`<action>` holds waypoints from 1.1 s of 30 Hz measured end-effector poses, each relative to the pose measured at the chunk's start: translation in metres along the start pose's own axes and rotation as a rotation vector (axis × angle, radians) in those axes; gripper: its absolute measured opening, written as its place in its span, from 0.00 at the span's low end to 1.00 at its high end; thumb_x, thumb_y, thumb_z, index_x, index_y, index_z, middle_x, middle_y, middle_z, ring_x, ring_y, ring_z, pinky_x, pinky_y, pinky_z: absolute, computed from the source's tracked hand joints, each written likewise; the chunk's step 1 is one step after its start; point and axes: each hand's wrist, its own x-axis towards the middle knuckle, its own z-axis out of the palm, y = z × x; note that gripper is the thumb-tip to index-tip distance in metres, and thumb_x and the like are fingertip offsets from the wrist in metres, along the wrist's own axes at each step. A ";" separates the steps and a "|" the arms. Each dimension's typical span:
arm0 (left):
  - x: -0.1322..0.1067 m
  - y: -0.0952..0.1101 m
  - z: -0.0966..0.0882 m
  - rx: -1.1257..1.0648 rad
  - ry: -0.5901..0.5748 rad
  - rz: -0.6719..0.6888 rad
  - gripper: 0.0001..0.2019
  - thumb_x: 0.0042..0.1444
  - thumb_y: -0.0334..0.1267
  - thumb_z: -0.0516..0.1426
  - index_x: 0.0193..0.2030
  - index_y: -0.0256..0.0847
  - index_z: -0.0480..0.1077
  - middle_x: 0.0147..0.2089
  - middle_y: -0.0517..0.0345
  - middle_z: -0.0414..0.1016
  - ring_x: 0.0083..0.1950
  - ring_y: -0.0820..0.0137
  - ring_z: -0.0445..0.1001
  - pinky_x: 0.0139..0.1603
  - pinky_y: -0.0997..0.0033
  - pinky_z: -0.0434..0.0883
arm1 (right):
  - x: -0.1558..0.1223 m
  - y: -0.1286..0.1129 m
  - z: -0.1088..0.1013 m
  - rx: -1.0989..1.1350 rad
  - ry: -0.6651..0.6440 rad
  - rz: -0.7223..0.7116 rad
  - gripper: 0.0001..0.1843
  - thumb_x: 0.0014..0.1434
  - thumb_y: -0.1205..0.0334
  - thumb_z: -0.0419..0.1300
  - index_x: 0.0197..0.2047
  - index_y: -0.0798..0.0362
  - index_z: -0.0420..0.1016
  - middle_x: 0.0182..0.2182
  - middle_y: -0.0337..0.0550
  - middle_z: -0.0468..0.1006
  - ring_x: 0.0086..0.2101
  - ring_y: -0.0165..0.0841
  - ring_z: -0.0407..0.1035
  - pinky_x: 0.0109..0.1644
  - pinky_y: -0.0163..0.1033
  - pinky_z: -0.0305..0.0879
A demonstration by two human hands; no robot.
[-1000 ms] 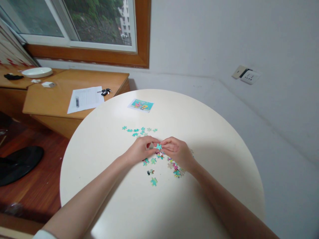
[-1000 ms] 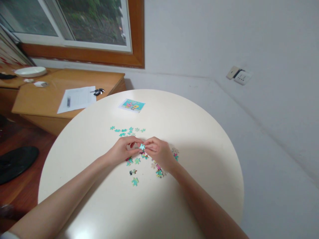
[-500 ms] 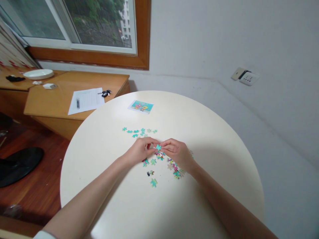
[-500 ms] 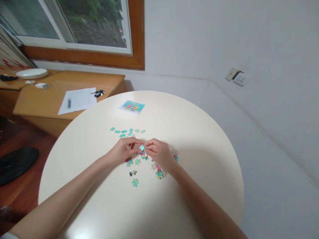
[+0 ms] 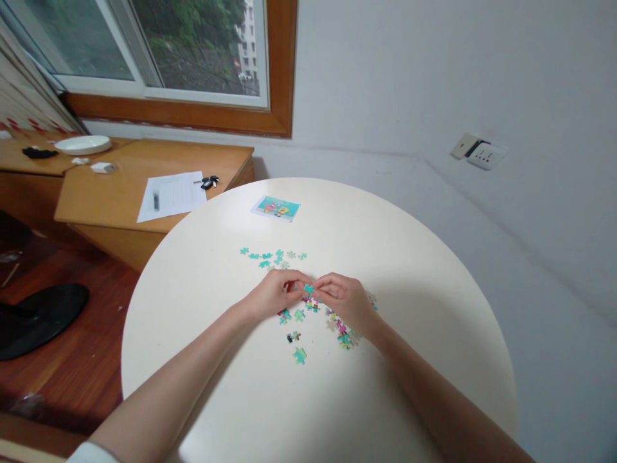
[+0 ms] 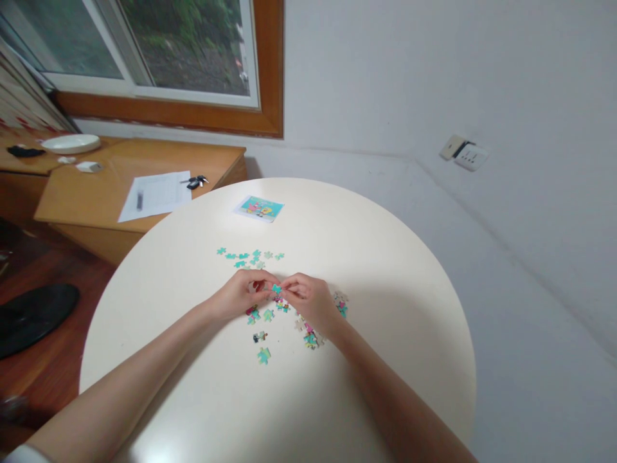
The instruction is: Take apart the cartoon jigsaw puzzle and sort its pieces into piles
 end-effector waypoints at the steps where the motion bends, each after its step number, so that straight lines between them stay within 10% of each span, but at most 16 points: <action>1: 0.000 0.001 0.000 -0.006 -0.004 0.006 0.08 0.51 0.34 0.55 0.36 0.36 0.74 0.25 0.61 0.69 0.25 0.78 0.59 0.26 0.78 0.58 | 0.000 0.001 0.000 -0.006 0.002 -0.005 0.09 0.47 0.58 0.63 0.30 0.53 0.70 0.27 0.41 0.77 0.31 0.33 0.74 0.36 0.35 0.71; 8: 0.003 -0.005 -0.010 0.043 0.071 0.035 0.10 0.53 0.37 0.52 0.33 0.35 0.72 0.28 0.58 0.72 0.27 0.76 0.64 0.29 0.77 0.61 | 0.001 0.003 -0.001 -0.063 0.043 -0.022 0.07 0.48 0.59 0.61 0.30 0.53 0.71 0.24 0.41 0.77 0.27 0.32 0.73 0.32 0.34 0.71; 19: 0.013 -0.081 -0.065 0.108 0.735 -0.231 0.09 0.49 0.41 0.51 0.28 0.37 0.66 0.25 0.56 0.69 0.27 0.71 0.67 0.31 0.72 0.64 | 0.002 -0.002 -0.002 -0.210 0.085 -0.134 0.05 0.50 0.61 0.58 0.31 0.53 0.70 0.27 0.42 0.77 0.28 0.31 0.73 0.34 0.35 0.72; 25: 0.009 -0.079 -0.069 0.143 0.669 -0.253 0.13 0.46 0.44 0.52 0.31 0.35 0.69 0.28 0.53 0.73 0.29 0.69 0.69 0.31 0.72 0.63 | 0.000 -0.005 -0.003 -0.295 0.088 -0.187 0.04 0.52 0.63 0.57 0.32 0.53 0.71 0.27 0.42 0.78 0.28 0.32 0.73 0.34 0.35 0.71; 33: -0.002 -0.060 -0.081 0.248 0.258 -0.313 0.16 0.46 0.46 0.51 0.27 0.34 0.72 0.26 0.54 0.74 0.27 0.70 0.68 0.29 0.73 0.62 | -0.002 -0.009 -0.004 -0.375 0.080 -0.225 0.04 0.52 0.65 0.56 0.32 0.53 0.71 0.26 0.40 0.78 0.27 0.30 0.73 0.33 0.34 0.70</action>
